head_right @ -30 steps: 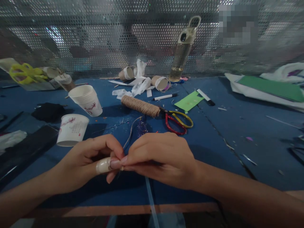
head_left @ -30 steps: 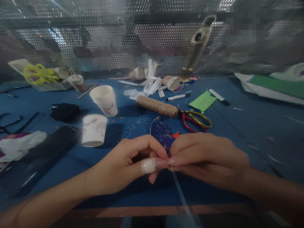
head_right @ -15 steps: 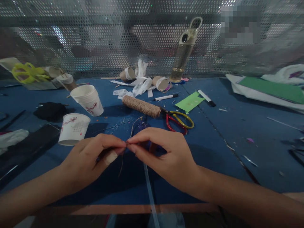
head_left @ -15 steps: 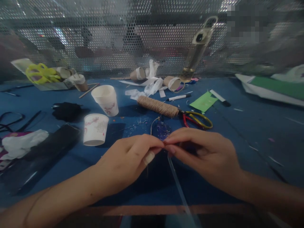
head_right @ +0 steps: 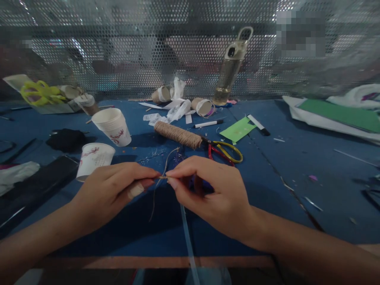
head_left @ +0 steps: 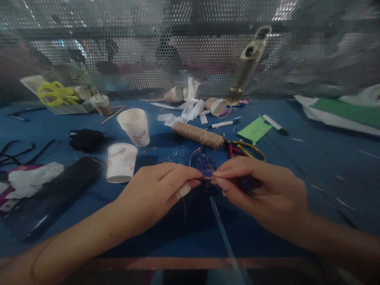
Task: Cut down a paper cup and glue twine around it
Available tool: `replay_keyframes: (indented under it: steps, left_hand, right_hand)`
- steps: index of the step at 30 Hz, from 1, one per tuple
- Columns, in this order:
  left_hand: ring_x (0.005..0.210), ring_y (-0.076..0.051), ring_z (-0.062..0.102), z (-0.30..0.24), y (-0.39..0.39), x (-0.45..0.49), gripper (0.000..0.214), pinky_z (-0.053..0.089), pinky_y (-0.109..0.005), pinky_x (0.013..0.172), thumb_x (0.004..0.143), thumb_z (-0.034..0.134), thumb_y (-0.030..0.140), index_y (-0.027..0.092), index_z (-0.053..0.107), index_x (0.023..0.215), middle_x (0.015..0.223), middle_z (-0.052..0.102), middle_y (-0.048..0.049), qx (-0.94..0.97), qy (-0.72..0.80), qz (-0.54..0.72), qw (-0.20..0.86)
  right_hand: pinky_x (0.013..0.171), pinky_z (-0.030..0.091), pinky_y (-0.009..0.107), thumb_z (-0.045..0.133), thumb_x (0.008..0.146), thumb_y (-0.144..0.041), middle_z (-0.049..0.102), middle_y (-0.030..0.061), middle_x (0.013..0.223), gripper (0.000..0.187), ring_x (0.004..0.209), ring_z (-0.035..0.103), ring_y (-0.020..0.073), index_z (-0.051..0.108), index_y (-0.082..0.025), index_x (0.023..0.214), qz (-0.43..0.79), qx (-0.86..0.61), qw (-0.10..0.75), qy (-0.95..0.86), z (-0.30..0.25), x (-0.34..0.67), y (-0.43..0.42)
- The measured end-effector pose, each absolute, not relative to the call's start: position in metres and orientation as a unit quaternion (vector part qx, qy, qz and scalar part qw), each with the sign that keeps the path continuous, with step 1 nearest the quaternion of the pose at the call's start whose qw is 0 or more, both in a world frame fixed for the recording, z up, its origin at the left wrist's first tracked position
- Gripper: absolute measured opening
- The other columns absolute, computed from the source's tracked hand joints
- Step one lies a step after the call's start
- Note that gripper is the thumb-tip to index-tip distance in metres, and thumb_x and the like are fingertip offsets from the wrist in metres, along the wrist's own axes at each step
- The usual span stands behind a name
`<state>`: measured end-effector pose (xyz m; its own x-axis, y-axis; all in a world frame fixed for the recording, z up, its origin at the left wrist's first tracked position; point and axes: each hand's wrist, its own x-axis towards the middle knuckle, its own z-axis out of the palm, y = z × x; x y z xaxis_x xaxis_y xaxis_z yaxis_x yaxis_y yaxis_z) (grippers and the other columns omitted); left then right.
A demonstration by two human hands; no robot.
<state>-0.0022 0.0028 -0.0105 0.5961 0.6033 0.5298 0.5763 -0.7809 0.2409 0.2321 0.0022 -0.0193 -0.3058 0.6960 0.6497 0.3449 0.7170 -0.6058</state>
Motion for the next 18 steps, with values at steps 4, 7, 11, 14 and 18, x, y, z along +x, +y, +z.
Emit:
replay_keyframes:
  steps: [4,7,11,14,18]
  left_hand:
    - [0.080,-0.015,0.078,-0.0094,0.0012,-0.0004,0.027,0.059,-0.021,0.078,0.110,0.048,0.024,0.019,0.074,0.109,0.093,0.084,-0.0016,0.886,0.337,0.312,0.058]
    - [0.081,-0.015,0.079,-0.0109,-0.0001,-0.0012,0.027,0.059,-0.022,0.078,0.109,0.048,0.021,0.018,0.074,0.108,0.093,0.084,-0.0022,0.887,0.328,0.321,0.046]
    - [0.082,-0.014,0.078,-0.0150,0.0001,-0.0043,0.020,0.058,-0.021,0.074,0.108,0.050,0.018,0.018,0.069,0.112,0.093,0.083,-0.0012,0.895,0.299,0.330,0.010]
    - [0.083,-0.015,0.077,-0.0177,0.0002,-0.0072,0.018,0.057,-0.022,0.073,0.108,0.050,0.015,0.016,0.065,0.117,0.095,0.082,-0.0025,0.905,0.268,0.329,-0.032]
    - [0.077,-0.018,0.074,-0.0181,0.0005,-0.0102,0.019,0.056,-0.027,0.067,0.107,0.048,0.013,0.012,0.063,0.119,0.095,0.083,-0.0075,0.908,0.229,0.329,-0.119]
  right_hand:
    - [0.050,0.055,0.022,0.074,0.091,-0.021,0.077,-0.0013,0.082,0.006,0.059,0.068,0.0113,0.074,-0.026,0.091,0.252,-0.337,0.501,-0.756,-0.0192,0.2321,0.0009]
    - [0.041,0.049,0.019,0.075,0.089,-0.025,0.074,-0.0005,0.076,0.006,0.051,0.064,0.0099,0.072,-0.023,0.085,0.360,-0.361,0.507,-0.696,-0.0156,0.2283,0.0003]
    - [0.034,0.041,0.016,0.080,0.086,-0.033,0.071,0.0004,0.068,0.018,0.049,0.063,0.0100,0.069,-0.020,0.081,0.480,-0.372,0.474,-0.638,-0.0121,0.2253,0.0021]
    - [0.034,0.040,0.014,0.082,0.086,-0.035,0.071,0.0000,0.070,0.022,0.051,0.063,0.0091,0.067,-0.020,0.082,0.544,-0.368,0.451,-0.604,-0.0130,0.2266,0.0037]
    - [0.035,0.038,0.011,0.082,0.087,-0.033,0.070,-0.0018,0.071,0.020,0.052,0.060,0.0069,0.067,-0.020,0.085,0.599,-0.352,0.432,-0.575,-0.0148,0.2278,0.0036]
